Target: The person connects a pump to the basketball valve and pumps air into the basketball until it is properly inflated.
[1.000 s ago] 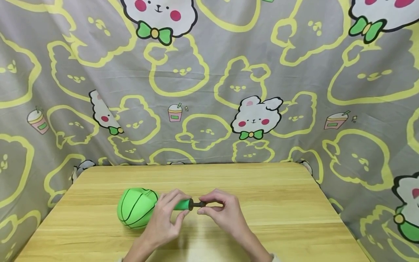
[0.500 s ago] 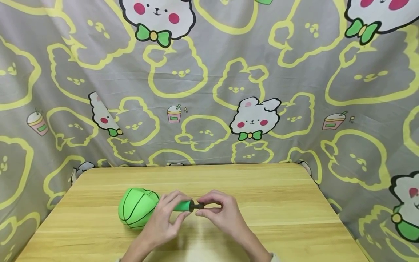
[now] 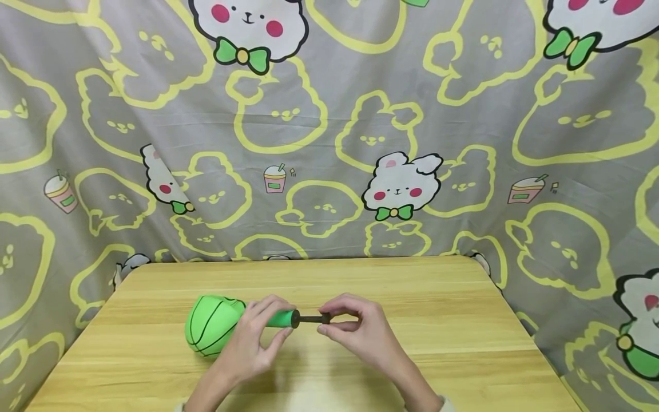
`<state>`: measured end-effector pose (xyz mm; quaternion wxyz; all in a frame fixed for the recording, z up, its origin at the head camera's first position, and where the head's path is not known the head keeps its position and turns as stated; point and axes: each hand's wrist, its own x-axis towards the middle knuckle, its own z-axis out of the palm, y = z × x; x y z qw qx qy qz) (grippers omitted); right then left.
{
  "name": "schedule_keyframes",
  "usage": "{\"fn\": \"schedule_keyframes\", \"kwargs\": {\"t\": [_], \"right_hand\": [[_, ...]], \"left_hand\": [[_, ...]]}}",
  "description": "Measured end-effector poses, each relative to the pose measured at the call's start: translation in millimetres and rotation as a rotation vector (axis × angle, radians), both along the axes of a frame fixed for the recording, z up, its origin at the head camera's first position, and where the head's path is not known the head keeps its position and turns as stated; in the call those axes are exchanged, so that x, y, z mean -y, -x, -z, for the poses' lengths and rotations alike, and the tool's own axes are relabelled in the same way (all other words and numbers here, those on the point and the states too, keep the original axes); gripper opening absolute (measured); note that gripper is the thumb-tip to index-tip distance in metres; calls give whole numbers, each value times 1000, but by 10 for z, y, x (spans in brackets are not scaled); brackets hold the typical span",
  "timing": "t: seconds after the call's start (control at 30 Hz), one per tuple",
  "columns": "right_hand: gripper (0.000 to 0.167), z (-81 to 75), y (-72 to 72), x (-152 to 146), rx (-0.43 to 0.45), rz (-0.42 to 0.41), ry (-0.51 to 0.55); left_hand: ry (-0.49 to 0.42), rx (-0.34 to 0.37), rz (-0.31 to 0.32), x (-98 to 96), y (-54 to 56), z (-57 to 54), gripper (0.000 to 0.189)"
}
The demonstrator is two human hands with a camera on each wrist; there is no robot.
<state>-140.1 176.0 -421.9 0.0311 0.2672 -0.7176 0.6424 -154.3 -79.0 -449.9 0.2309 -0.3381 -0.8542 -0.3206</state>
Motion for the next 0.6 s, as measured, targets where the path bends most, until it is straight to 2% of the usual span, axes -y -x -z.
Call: {"fn": "schedule_keyframes", "kwargs": {"t": [0.3,0.6], "right_hand": [[25,-76,27,-185,-27,-6,-3],[28,-168,49,-377,-27,-7,3]], "left_hand": [[-19,9,-36,81,32,-14,28],[-37,-29,-45,130,57,-39,28]]}}
